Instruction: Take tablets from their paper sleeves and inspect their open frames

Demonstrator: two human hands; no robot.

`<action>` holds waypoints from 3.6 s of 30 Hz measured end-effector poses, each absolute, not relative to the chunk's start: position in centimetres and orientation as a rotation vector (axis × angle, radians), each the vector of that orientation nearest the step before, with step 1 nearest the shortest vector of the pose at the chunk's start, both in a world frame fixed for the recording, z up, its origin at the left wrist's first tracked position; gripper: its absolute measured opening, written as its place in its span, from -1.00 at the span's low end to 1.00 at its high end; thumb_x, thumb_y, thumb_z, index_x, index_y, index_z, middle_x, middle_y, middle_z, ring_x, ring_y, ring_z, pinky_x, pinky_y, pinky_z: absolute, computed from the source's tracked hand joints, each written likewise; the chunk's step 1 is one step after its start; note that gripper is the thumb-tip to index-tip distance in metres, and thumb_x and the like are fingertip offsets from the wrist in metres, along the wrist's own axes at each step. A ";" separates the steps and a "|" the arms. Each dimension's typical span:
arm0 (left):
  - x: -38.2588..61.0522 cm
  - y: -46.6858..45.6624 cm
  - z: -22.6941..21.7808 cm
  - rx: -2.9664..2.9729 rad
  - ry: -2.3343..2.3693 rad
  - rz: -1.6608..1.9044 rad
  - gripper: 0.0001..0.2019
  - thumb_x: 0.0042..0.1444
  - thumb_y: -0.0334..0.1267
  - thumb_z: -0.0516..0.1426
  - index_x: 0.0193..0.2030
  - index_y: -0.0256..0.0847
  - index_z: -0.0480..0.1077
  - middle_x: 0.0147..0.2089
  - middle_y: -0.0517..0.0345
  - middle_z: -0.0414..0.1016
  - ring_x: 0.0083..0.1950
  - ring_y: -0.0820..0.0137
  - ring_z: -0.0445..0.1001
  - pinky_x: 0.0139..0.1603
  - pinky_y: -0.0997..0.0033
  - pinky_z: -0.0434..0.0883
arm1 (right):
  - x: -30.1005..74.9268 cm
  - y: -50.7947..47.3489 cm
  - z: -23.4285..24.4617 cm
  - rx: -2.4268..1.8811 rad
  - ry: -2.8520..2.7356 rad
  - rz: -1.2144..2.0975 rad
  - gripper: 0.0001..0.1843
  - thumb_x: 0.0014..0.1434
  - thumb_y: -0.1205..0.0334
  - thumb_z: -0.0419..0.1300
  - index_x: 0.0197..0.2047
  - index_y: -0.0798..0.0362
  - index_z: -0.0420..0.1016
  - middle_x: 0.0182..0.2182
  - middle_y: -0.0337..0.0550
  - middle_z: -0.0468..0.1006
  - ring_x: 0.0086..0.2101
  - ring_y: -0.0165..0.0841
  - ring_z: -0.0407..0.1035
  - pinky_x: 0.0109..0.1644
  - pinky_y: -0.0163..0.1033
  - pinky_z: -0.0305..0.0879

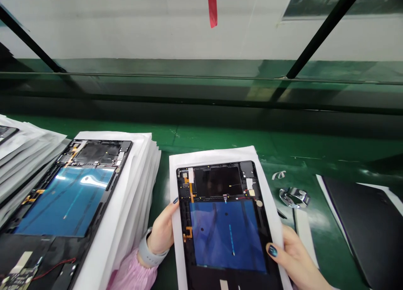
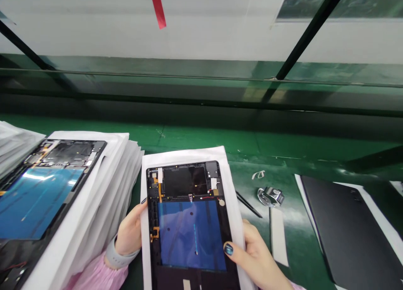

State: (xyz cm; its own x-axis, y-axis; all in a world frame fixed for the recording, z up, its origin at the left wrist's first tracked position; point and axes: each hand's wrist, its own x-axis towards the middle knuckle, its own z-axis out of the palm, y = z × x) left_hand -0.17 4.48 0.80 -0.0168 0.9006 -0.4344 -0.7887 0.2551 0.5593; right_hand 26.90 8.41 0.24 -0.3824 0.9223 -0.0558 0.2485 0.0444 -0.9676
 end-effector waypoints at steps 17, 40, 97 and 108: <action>0.0 4.7 1.0 0.027 0.925 1.242 -0.69 -0.14 -0.13 0.39 -0.25 -0.24 0.64 -0.17 0.05 0.71 0.14 -0.05 0.53 0.20 0.09 0.46 | 24.8 8.7 1.5 -1.096 -1.213 1.729 -0.08 0.13 -0.14 0.32 0.42 -0.27 -0.06 0.20 -0.05 0.42 0.07 -0.12 0.42 0.12 -0.05 0.36; 0.1 4.3 0.8 0.060 0.992 1.208 -0.71 -0.11 -0.09 0.37 -0.27 -0.22 0.65 -0.08 0.02 0.69 0.15 -0.07 0.52 0.25 0.03 0.41 | 25.2 9.9 1.1 -1.234 -1.498 1.572 -0.40 0.16 -0.27 0.20 -0.60 0.02 0.15 -0.53 -0.28 0.12 -0.47 -0.36 0.05 -0.39 -0.27 0.00; -0.5 4.8 -0.7 0.931 1.480 1.307 -0.57 0.19 -0.02 0.20 0.17 -0.09 0.47 0.17 0.14 0.56 0.26 0.15 0.41 0.31 0.26 0.30 | 24.8 9.7 1.6 -1.195 -1.219 1.669 -0.80 0.09 0.24 0.27 -0.16 0.00 0.51 -0.32 -0.22 0.62 -0.34 -0.32 0.46 -0.26 -0.30 0.34; -0.2 4.6 -0.6 1.121 1.499 1.150 -0.29 0.24 -0.07 0.13 0.47 -0.06 -0.02 -0.32 0.18 0.59 -0.29 0.31 0.57 -0.30 0.43 0.53 | 25.8 10.7 1.4 -1.345 -1.490 1.495 -0.65 0.08 0.23 0.18 -0.02 0.02 0.44 -0.28 -0.16 0.59 -0.41 -0.35 0.42 -0.38 -0.29 0.34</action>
